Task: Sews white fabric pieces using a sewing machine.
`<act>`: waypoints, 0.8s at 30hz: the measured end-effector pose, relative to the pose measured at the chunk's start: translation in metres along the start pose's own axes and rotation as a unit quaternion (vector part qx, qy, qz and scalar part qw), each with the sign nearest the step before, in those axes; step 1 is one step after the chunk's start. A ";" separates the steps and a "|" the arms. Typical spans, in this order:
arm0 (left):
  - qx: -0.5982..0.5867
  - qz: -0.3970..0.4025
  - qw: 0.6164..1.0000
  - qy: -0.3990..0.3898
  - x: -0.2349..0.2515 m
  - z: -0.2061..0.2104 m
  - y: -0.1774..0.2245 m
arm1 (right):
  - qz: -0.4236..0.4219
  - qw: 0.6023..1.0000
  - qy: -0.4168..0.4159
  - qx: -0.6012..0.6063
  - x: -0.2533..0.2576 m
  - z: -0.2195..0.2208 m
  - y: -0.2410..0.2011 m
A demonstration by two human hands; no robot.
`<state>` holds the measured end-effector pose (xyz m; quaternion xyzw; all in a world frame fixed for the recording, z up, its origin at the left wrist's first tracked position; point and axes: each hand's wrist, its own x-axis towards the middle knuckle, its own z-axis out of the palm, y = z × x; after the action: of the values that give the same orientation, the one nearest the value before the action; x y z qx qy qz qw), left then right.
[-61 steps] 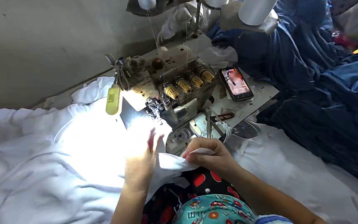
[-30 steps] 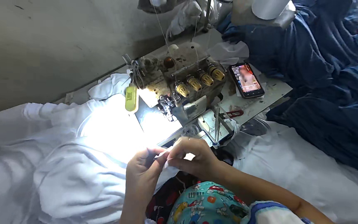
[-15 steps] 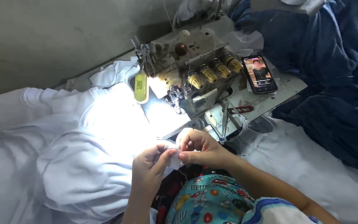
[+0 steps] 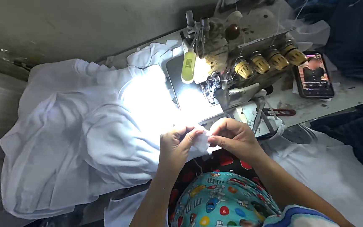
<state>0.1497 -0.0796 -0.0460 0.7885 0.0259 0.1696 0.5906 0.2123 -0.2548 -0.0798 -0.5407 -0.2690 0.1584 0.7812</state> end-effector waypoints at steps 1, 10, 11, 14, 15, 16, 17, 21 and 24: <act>0.003 0.002 1.000 0.002 0.000 0.000 0.000 | -0.001 1.000 0.007 0.003 0.000 0.001 0.000; -0.028 -0.033 0.999 0.005 0.000 -0.004 0.006 | -0.009 0.998 0.065 -0.018 0.001 0.004 0.000; -0.028 -0.028 0.999 0.017 0.000 -0.003 0.005 | -0.009 0.997 0.071 -0.019 0.001 0.006 0.000; -0.040 -0.020 0.998 0.037 0.000 -0.001 0.003 | -0.012 0.996 0.088 -0.029 0.000 0.010 0.001; -0.038 -0.021 0.998 0.039 0.000 -0.001 0.002 | -0.013 0.995 0.092 -0.034 -0.001 0.011 0.001; -0.033 -0.023 0.998 0.039 0.000 -0.001 0.002 | -0.016 0.995 0.095 -0.040 -0.001 0.012 0.001; -0.027 -0.025 0.999 0.037 0.000 -0.001 0.001 | -0.018 0.994 0.098 -0.046 -0.001 0.012 0.001; -0.015 -0.031 0.999 0.030 0.001 -0.001 0.001 | -0.026 0.992 0.104 -0.066 0.000 0.012 0.002; -0.030 -0.030 0.999 0.033 0.001 0.000 0.001 | -0.025 0.992 0.104 -0.070 0.000 0.011 0.002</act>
<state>0.1502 -0.0804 -0.0447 0.7630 0.0641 0.1785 0.6179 0.2060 -0.2457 -0.0782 -0.6003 -0.2100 0.0621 0.7692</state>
